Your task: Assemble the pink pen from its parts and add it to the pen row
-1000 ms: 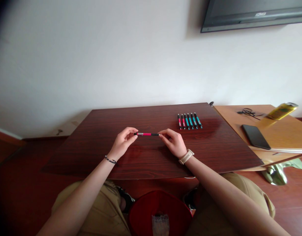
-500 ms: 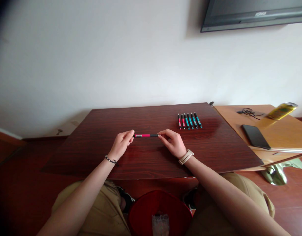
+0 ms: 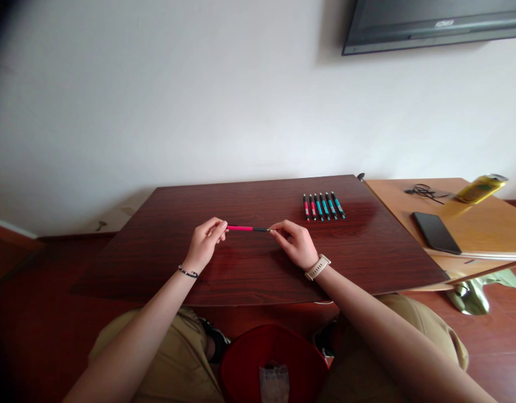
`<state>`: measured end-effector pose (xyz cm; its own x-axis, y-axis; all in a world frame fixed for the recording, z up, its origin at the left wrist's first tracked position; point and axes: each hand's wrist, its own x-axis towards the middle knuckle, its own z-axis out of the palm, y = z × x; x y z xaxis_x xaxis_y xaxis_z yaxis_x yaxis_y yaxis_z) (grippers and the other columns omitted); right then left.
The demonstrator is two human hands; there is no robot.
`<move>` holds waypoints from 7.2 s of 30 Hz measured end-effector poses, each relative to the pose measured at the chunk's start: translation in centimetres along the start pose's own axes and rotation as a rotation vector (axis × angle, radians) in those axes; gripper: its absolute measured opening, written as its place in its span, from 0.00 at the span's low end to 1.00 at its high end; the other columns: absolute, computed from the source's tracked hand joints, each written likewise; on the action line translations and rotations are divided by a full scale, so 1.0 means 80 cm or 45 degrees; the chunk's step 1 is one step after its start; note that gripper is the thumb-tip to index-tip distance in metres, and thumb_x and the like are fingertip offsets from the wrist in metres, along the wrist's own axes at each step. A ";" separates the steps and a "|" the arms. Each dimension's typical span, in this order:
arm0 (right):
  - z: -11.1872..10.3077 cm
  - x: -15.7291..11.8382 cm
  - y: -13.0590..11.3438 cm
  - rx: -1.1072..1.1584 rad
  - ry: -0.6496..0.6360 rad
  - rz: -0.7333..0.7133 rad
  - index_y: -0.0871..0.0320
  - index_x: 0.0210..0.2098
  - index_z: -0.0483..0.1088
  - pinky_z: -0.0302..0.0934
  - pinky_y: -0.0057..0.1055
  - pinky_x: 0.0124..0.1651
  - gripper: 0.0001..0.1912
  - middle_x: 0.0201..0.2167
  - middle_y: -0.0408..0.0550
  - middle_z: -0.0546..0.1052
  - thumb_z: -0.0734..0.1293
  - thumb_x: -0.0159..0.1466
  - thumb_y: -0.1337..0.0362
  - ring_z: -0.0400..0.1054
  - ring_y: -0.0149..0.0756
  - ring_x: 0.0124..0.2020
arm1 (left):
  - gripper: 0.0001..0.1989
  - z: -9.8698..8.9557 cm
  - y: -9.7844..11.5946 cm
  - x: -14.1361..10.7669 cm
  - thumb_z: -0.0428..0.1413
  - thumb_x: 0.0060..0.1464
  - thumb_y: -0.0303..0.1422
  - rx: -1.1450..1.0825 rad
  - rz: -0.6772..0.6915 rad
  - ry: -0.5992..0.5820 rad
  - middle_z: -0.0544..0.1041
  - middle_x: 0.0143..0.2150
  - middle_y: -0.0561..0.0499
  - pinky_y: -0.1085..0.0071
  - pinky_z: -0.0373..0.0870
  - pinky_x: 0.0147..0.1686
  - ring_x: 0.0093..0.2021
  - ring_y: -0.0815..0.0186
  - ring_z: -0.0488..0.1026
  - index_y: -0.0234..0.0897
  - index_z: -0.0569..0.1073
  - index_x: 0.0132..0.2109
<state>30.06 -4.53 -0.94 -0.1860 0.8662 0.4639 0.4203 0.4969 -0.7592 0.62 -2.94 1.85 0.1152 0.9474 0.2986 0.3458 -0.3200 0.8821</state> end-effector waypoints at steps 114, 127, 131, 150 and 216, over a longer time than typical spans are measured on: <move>0.002 -0.002 -0.008 0.000 -0.395 -0.250 0.55 0.28 0.70 0.62 0.34 0.41 0.25 0.30 0.47 0.74 0.61 0.79 0.51 0.68 0.36 0.32 | 0.13 -0.065 -0.047 0.013 0.54 0.69 0.44 0.667 -0.004 0.010 0.84 0.33 0.52 0.70 0.71 0.39 0.33 0.63 0.81 0.43 0.77 0.43; 0.002 -0.001 -0.010 0.007 -0.406 -0.236 0.55 0.28 0.69 0.62 0.34 0.41 0.23 0.30 0.46 0.74 0.62 0.78 0.53 0.68 0.36 0.32 | 0.04 -0.060 -0.059 0.018 0.59 0.64 0.36 0.876 0.104 -0.091 0.82 0.38 0.51 0.68 0.69 0.40 0.39 0.61 0.78 0.43 0.77 0.40; 0.002 -0.001 -0.010 0.012 -0.416 -0.230 0.55 0.28 0.69 0.62 0.34 0.41 0.23 0.30 0.46 0.74 0.62 0.78 0.53 0.68 0.36 0.32 | 0.03 -0.059 -0.056 0.018 0.60 0.62 0.34 0.861 0.099 -0.129 0.81 0.38 0.51 0.68 0.69 0.39 0.37 0.62 0.77 0.42 0.78 0.39; 0.003 -0.002 -0.011 0.008 -0.416 -0.221 0.56 0.29 0.71 0.62 0.33 0.42 0.22 0.31 0.47 0.75 0.62 0.78 0.55 0.68 0.35 0.32 | 0.03 -0.050 -0.058 0.020 0.63 0.62 0.34 0.841 0.058 -0.176 0.80 0.40 0.51 0.67 0.68 0.40 0.39 0.62 0.77 0.42 0.81 0.41; 0.008 -0.005 -0.007 0.089 -0.274 -0.061 0.51 0.65 0.66 0.66 0.29 0.33 0.18 0.39 0.45 0.78 0.60 0.79 0.57 0.66 0.29 0.23 | 0.09 -0.034 -0.011 0.018 0.51 0.71 0.33 0.733 0.311 0.037 0.79 0.44 0.48 0.68 0.71 0.45 0.42 0.63 0.76 0.39 0.77 0.46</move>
<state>29.34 -5.12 -0.94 -0.3925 0.8291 0.3981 0.3455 0.5340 -0.7717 -2.03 -1.28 2.49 0.2319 0.8441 0.4834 0.7598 -0.4675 0.4518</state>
